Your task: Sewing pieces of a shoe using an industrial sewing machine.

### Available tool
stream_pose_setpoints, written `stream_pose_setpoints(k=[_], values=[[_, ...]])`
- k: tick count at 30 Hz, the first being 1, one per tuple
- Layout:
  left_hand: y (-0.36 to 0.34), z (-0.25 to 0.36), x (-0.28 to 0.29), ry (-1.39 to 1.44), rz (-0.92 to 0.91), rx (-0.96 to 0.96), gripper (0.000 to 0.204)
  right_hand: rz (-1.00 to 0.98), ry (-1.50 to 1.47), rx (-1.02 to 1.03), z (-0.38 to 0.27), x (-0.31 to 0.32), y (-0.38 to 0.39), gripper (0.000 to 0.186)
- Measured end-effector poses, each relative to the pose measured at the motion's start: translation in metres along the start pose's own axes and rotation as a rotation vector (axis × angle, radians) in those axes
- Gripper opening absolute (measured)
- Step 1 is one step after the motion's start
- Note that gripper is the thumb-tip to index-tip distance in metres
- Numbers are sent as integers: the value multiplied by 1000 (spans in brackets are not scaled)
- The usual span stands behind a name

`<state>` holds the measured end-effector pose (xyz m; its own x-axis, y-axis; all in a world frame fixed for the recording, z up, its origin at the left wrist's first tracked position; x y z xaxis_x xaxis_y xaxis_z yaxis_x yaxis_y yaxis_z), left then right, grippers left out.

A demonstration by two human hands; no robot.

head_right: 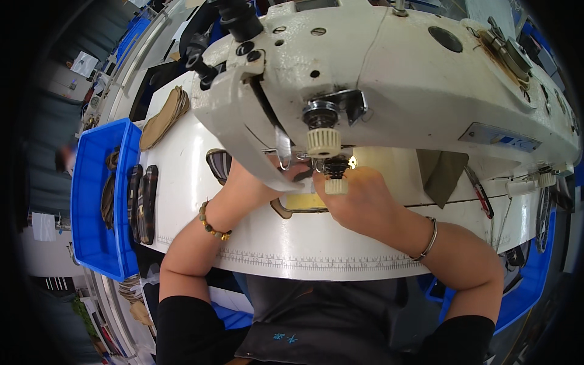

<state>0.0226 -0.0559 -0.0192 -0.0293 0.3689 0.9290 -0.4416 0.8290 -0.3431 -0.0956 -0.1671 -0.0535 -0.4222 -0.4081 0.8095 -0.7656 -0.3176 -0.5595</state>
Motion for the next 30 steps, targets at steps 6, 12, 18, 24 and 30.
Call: stream_pose_setpoints(k=[6, 12, 18, 24, 30], values=[[-2, -4, -4, 14, 25, 31, 20, -31, -6, 3, 1, 0, -3, 32], [-3, -8, -4, 15, 21, 61, 18, -98, -14, -54, 4, -3, -2, 28], [-5, -9, -1, 19, 38, 62, 20, -53, -27, -49, 4, -2, -4, 29], [-6, -6, 4, 36, 21, 105, 23, -78, 40, 9, 3, -7, -1, 29], [-12, -10, 6, -7, -16, 78, 22, -9, -8, 20, 1, 0, -6, 30]])
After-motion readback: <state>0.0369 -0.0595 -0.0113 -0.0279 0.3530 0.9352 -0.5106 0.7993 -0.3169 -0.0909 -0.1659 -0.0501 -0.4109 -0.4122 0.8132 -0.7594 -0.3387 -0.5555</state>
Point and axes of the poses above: each hand's wrist, its own y-axis away from the middle knuckle, its own x-axis out of the back of the hand, z = x × y, the point moved 6 cm from there along -y, towards the middle knuckle, and after that the axes turned 11 degrees about -y, right-handed, at the moved point
